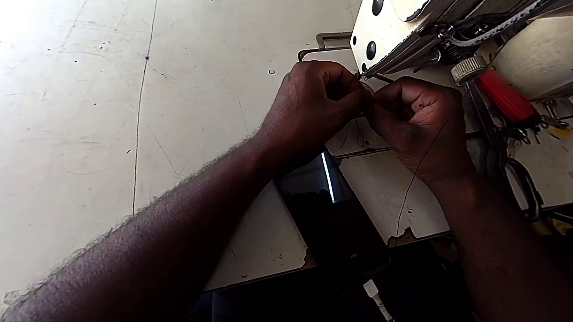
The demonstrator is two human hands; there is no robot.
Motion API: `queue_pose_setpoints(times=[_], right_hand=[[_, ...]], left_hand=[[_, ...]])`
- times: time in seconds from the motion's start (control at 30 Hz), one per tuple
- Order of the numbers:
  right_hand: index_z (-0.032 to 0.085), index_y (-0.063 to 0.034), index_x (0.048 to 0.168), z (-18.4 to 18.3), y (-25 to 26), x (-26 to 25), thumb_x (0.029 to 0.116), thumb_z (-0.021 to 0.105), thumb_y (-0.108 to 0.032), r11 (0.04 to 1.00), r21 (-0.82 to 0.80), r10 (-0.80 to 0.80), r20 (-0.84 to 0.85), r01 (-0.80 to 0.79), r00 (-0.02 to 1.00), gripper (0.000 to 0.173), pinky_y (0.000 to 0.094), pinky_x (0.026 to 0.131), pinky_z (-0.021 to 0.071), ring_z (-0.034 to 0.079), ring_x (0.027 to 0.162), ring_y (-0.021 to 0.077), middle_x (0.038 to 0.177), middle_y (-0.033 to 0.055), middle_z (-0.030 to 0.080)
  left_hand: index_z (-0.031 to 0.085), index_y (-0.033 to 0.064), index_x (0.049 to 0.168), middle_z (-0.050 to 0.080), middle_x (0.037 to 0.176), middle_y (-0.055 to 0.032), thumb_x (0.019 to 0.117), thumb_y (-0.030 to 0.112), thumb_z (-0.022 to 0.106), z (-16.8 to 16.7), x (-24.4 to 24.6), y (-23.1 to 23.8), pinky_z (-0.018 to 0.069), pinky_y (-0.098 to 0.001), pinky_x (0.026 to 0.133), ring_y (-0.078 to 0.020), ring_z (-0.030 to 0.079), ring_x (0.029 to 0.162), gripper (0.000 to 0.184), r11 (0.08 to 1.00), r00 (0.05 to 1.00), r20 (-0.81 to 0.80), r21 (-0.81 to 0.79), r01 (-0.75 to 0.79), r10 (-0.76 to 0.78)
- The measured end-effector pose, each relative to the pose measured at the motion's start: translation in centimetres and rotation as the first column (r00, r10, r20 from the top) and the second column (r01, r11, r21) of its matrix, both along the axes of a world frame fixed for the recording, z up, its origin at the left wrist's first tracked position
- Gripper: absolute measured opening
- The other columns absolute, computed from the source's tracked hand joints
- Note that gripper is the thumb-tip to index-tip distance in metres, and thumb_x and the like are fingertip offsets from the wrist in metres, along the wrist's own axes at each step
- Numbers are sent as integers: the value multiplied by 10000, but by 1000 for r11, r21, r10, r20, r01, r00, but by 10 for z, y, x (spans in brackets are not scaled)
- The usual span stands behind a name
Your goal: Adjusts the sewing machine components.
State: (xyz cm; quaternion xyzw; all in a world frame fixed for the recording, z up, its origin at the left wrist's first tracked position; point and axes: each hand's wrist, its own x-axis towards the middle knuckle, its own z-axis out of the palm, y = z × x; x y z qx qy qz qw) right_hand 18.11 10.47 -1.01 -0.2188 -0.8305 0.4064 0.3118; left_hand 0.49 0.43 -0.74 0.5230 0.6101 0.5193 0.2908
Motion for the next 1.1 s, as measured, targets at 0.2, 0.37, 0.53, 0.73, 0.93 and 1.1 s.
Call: queue_pose_setpoints(times=[0.2,0.37,0.53,0.73,0.93,1.1], right_hand=[[720,-78,916,-2,1,-1,928,714,-86,998,56,-39,3,39,999,16,163,488,469,577,574,12,721,-39,659],[733,-91,951,-3,1,-1,931,737,-137,994,90,-68,41,64,997,51,154,506,483,584,582,-6,734,-50,672],[736,-75,1024,-2,5,3,924,764,-155,992,-8,-128,13,128,992,132,193,458,491,598,548,43,720,-30,678],[725,-65,1047,-1,5,2,940,743,-141,989,-41,-140,-8,140,990,132,206,457,503,614,554,58,739,-19,694],[718,-62,1070,0,5,2,945,737,-146,989,-57,-140,-6,140,990,152,213,446,502,612,543,69,731,-18,690],[715,-62,1064,0,5,2,943,739,-139,988,-50,-148,-8,147,989,146,208,444,512,626,551,63,742,-21,702]], left_hand=[[746,103,908,703,744,37,990,210,713,-1,-1,2,566,-242,599,-50,661,657,139,1000,1000,-24,30,6,-5],[748,126,933,724,803,63,1000,218,700,-1,-2,3,580,-219,650,-16,676,713,124,999,990,-137,34,14,-9],[752,165,908,708,799,94,994,243,690,-6,-2,11,532,-212,630,15,636,698,132,998,934,-355,60,-18,38],[745,166,878,703,792,89,992,262,691,-9,-4,15,520,-218,627,10,631,698,158,993,912,-400,108,-47,87],[747,161,892,709,826,80,994,263,692,-9,-4,15,517,-215,630,2,631,712,154,991,912,-400,123,-42,88],[741,158,889,702,816,76,998,256,682,-10,-4,15,512,-214,617,1,626,700,158,991,908,-407,127,-48,96]])
